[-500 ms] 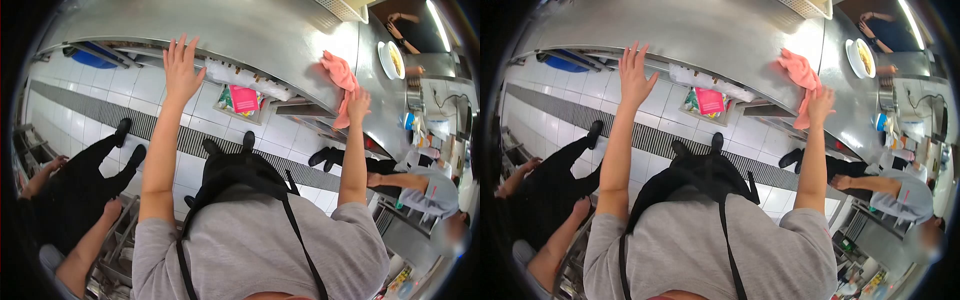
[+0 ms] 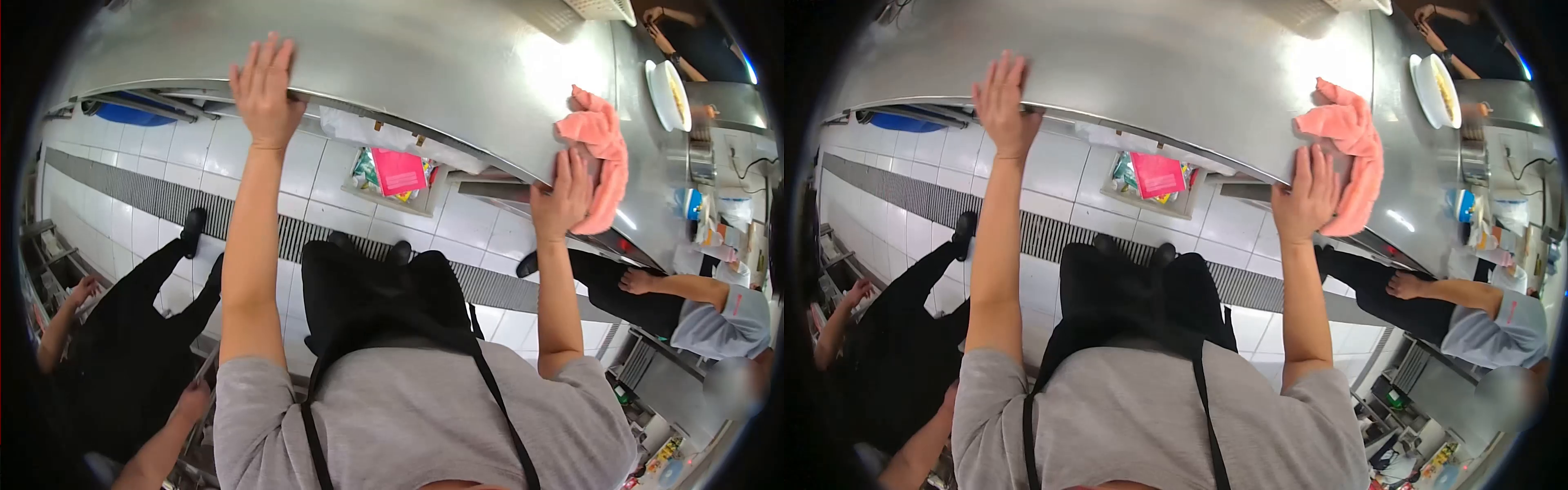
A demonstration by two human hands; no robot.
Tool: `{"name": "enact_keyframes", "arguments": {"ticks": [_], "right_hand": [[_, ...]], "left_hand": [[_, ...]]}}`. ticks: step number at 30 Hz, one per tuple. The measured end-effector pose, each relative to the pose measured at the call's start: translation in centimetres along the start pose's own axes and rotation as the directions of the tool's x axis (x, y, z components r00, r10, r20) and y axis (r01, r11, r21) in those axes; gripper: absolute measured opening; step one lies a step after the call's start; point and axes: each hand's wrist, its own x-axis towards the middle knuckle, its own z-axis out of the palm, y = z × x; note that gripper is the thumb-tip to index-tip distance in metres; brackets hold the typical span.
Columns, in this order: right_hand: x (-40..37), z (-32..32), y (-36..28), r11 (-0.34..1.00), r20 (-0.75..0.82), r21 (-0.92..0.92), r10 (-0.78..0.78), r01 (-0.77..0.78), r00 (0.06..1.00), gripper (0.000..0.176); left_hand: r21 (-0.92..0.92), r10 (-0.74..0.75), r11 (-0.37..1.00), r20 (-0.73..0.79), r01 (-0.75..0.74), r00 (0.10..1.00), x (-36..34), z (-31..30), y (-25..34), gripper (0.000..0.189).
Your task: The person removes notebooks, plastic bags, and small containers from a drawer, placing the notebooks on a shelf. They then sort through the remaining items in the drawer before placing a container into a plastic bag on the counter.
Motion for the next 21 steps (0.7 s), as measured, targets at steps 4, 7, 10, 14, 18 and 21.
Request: {"name": "enact_keyframes", "arguments": {"ticks": [4,7,10,14,18,21], "right_hand": [[-1.1,2.2,0.9,0.983,-0.301,-0.145,-0.150,0.111,0.942,0.045],[-1.0,3.7,1.2,0.974,-0.475,-0.149,-0.222,0.171,0.851,0.032],[-1.1,4.1,0.4,0.976,-0.538,-0.162,-0.208,0.142,0.817,0.039],[-1.8,5.0,1.9,0.971,-0.620,-0.226,-0.208,0.082,0.757,0.036],[-2.2,5.4,3.2,0.805,-0.587,-0.549,-0.181,-0.223,0.789,0.034],[-1.9,6.5,0.8,0.798,-0.678,-0.542,-0.600,0.262,0.425,0.033]], "left_hand": [[-0.014,0.116,0.992,-0.240,-0.123,0.964,-0.3,1.3,-0.8,0.050],[0.074,0.305,0.952,-0.202,-0.296,0.931,-0.5,2.0,-3.8,0.055],[0.014,0.309,0.947,-0.311,-0.321,0.899,-0.9,2.4,-1.6,0.052],[0.120,0.261,0.964,-0.575,-0.236,0.776,-8.4,6.0,0.6,0.050],[-0.428,0.279,0.871,0.027,-0.241,0.960,-28.1,14.2,1.2,0.031],[-0.599,0.239,0.799,0.395,0.051,0.887,-39.2,16.8,4.3,0.019]]}}
